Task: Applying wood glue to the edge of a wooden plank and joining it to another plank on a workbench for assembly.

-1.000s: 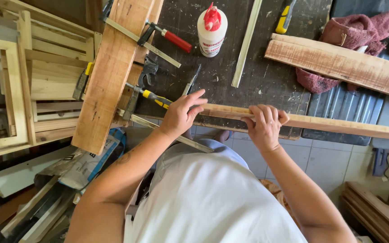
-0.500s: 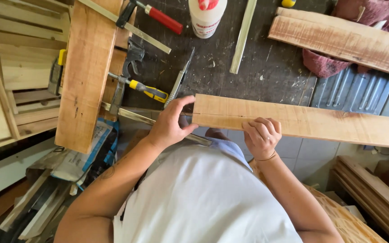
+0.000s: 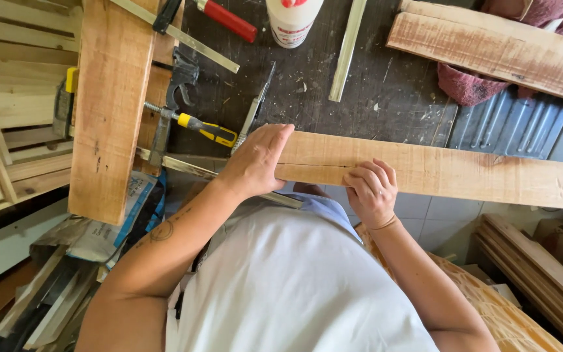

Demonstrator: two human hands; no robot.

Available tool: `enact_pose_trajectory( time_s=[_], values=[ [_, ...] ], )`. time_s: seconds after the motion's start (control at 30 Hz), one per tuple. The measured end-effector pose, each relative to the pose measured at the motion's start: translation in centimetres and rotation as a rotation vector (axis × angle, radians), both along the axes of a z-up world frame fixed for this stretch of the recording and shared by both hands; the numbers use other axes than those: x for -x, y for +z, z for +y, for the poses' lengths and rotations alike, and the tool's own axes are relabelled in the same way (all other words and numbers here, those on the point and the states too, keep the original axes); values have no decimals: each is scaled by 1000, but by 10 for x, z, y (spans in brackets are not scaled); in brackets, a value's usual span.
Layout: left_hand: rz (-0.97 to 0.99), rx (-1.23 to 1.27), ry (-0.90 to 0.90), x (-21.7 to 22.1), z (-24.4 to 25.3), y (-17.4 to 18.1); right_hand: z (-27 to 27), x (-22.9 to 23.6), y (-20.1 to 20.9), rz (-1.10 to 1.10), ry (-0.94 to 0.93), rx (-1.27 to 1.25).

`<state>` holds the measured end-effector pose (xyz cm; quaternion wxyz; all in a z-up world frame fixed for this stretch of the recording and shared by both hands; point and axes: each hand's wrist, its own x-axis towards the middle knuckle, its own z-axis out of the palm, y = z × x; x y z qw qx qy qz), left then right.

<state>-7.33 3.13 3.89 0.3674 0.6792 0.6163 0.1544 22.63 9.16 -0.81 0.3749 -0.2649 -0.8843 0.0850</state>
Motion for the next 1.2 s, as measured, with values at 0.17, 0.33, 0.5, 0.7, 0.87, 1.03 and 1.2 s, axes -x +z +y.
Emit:
enact_pose_trajectory(
  time_s=[0.17, 0.33, 0.5, 0.7, 0.87, 1.03, 1.2],
  values=[
    [140, -171, -63, -1, 1, -33, 12, 10, 27, -385, -193, 379],
    [94, -187, -59, 9, 11, -21, 34, 8, 28, -442, -159, 419],
    [92, -314, 201, 38, 21, 8, 40, -3, 0, -438, -147, 386],
    [349, -38, 257, 45, 12, -39, 44, 0, -2, -463, -133, 382],
    [281, -85, 272, 56, -8, -13, 46, -2, -4, -423, -106, 393],
    [265, 62, 130, 74, -56, 50, 46, -4, -8, -432, -95, 405],
    [354, 97, 65, 80, -88, 51, 47, -3, -5, -456, -78, 404]
  ],
)
